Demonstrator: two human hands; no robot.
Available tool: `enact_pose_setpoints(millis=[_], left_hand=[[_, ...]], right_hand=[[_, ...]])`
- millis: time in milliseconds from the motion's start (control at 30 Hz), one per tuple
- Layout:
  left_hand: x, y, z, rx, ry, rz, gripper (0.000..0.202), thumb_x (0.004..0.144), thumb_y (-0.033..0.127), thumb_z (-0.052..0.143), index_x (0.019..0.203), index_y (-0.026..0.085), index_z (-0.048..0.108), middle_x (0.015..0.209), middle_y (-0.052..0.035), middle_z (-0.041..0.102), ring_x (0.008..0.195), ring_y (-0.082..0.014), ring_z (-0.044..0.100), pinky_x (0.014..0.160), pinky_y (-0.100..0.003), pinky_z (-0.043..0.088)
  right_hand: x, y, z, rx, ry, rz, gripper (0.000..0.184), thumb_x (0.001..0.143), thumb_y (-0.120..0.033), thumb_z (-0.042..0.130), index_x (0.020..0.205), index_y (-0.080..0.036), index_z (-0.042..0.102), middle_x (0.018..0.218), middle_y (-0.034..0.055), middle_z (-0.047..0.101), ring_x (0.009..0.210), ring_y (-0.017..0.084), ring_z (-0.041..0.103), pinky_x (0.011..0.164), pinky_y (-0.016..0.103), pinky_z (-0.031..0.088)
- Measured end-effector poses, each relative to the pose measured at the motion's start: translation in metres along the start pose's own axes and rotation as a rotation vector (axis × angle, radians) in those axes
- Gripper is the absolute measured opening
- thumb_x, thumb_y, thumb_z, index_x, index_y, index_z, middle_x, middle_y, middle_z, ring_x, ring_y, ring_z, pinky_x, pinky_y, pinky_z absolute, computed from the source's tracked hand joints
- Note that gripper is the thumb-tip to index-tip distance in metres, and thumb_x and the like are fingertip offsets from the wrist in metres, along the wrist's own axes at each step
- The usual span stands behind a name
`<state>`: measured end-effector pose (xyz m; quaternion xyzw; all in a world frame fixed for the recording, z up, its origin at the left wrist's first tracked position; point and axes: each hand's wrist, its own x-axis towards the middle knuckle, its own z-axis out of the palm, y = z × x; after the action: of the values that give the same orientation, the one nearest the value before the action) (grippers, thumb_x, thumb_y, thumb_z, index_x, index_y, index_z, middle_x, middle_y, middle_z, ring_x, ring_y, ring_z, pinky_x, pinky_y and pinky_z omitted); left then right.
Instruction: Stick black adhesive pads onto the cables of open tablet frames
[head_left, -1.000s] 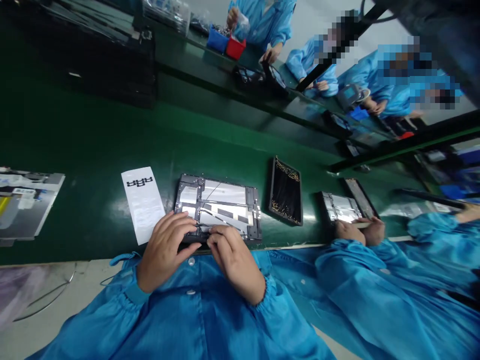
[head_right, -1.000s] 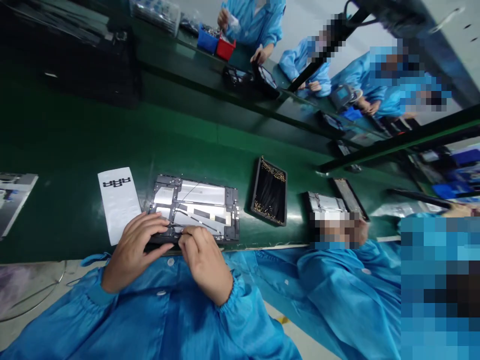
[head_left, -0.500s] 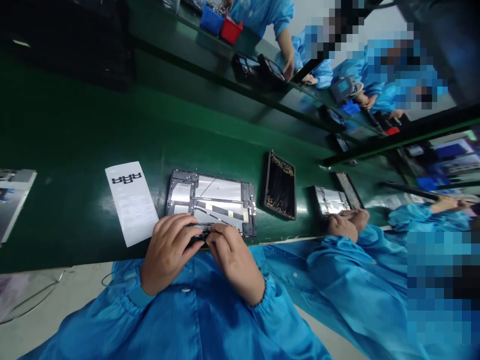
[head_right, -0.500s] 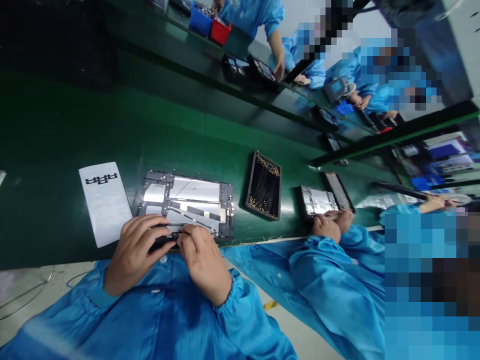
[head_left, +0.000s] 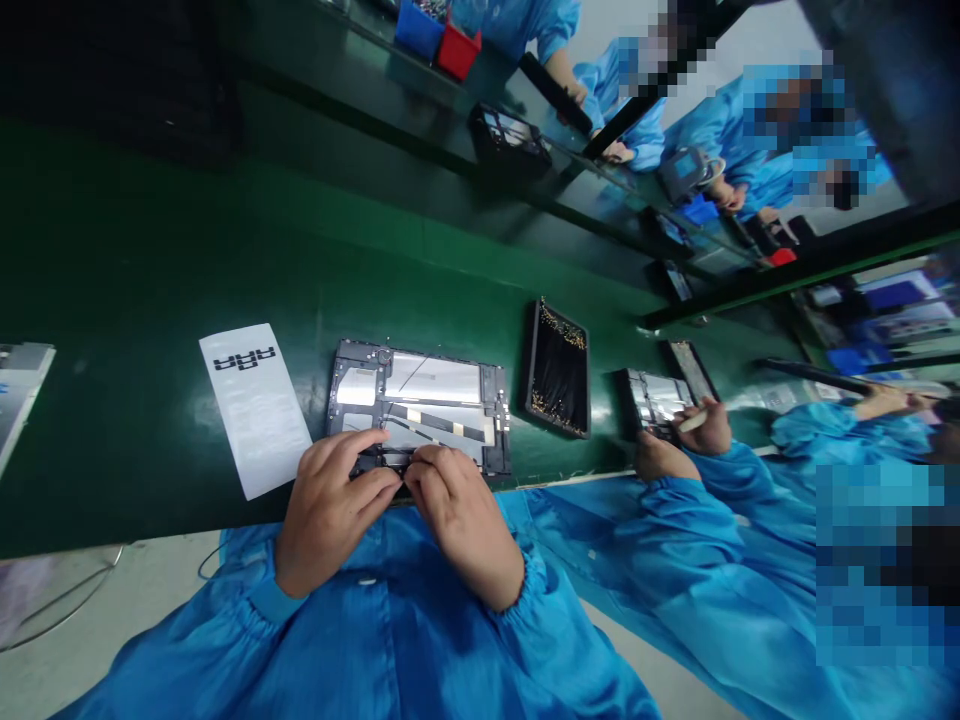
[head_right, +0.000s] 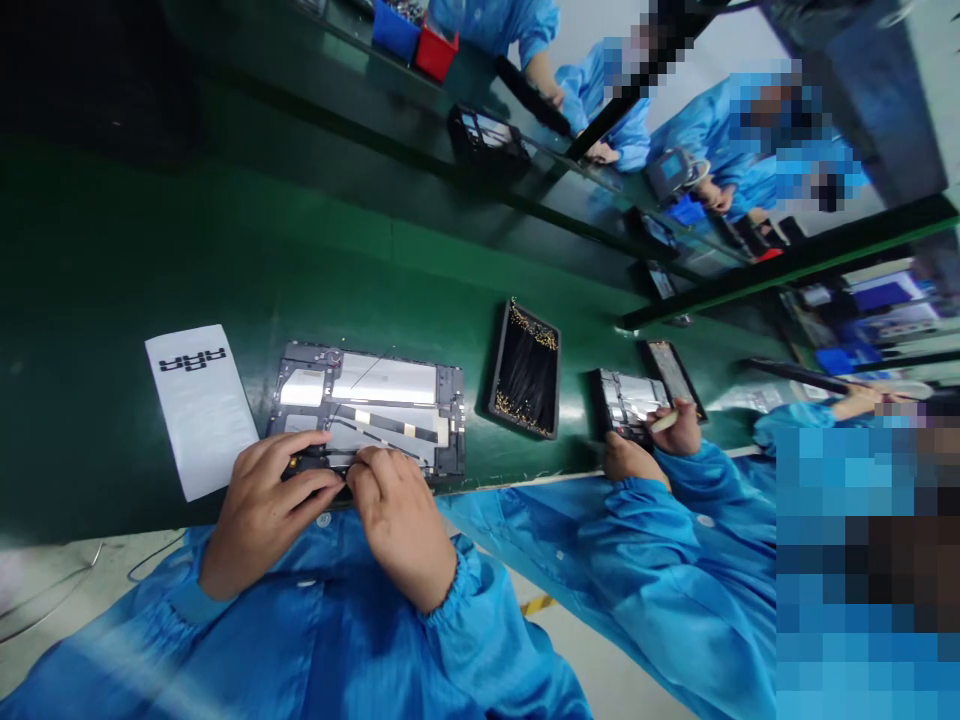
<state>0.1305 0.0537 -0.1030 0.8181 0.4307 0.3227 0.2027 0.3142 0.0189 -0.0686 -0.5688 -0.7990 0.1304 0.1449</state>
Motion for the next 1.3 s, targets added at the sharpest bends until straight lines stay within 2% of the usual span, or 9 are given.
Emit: enact_pose_setpoints(millis=[167, 333, 667, 1300], left_hand=[[0.000, 0.000, -0.002, 0.012, 0.007, 0.015, 0.015, 0.095, 0.024, 0.060, 0.088, 0.028, 0.074, 0.129, -0.0042, 0.065, 0.116, -0.0256, 0.060, 0.098, -0.044, 0.046], [0.003, 0.001, -0.002, 0.017, 0.003, 0.016, 0.014, 0.095, 0.025, 0.061, 0.088, 0.027, 0.072, 0.127, -0.0041, 0.065, 0.115, -0.0260, 0.059, 0.096, -0.045, 0.045], [0.003, 0.002, 0.000, 0.036, -0.007, 0.003, 0.008, 0.094, 0.025, 0.064, 0.090, 0.027, 0.070, 0.127, -0.0036, 0.065, 0.115, -0.0256, 0.059, 0.096, -0.044, 0.043], [0.002, 0.003, -0.001, 0.010, 0.003, -0.006, 0.011, 0.094, 0.023, 0.064, 0.089, 0.027, 0.072, 0.127, -0.0037, 0.066, 0.116, -0.0253, 0.058, 0.097, -0.042, 0.041]], right_hand=[[-0.006, 0.012, 0.000, 0.171, 0.108, -0.062, 0.012, 0.102, -0.018, 0.054, 0.111, -0.021, 0.063, 0.113, 0.0098, 0.066, 0.107, 0.021, 0.063, 0.092, 0.037, 0.057], [-0.012, 0.017, 0.002, 0.233, 0.193, -0.032, 0.015, 0.101, -0.018, 0.058, 0.114, -0.023, 0.062, 0.109, 0.0094, 0.066, 0.105, 0.021, 0.065, 0.089, 0.038, 0.059], [-0.007, 0.015, 0.008, 0.189, 0.201, -0.031, 0.007, 0.100, -0.019, 0.059, 0.104, -0.021, 0.063, 0.103, 0.0080, 0.067, 0.097, 0.022, 0.064, 0.083, 0.038, 0.056], [-0.007, 0.012, 0.009, 0.213, 0.183, -0.011, 0.011, 0.099, -0.012, 0.056, 0.106, -0.019, 0.061, 0.105, 0.0093, 0.066, 0.099, 0.023, 0.061, 0.085, 0.037, 0.052]])
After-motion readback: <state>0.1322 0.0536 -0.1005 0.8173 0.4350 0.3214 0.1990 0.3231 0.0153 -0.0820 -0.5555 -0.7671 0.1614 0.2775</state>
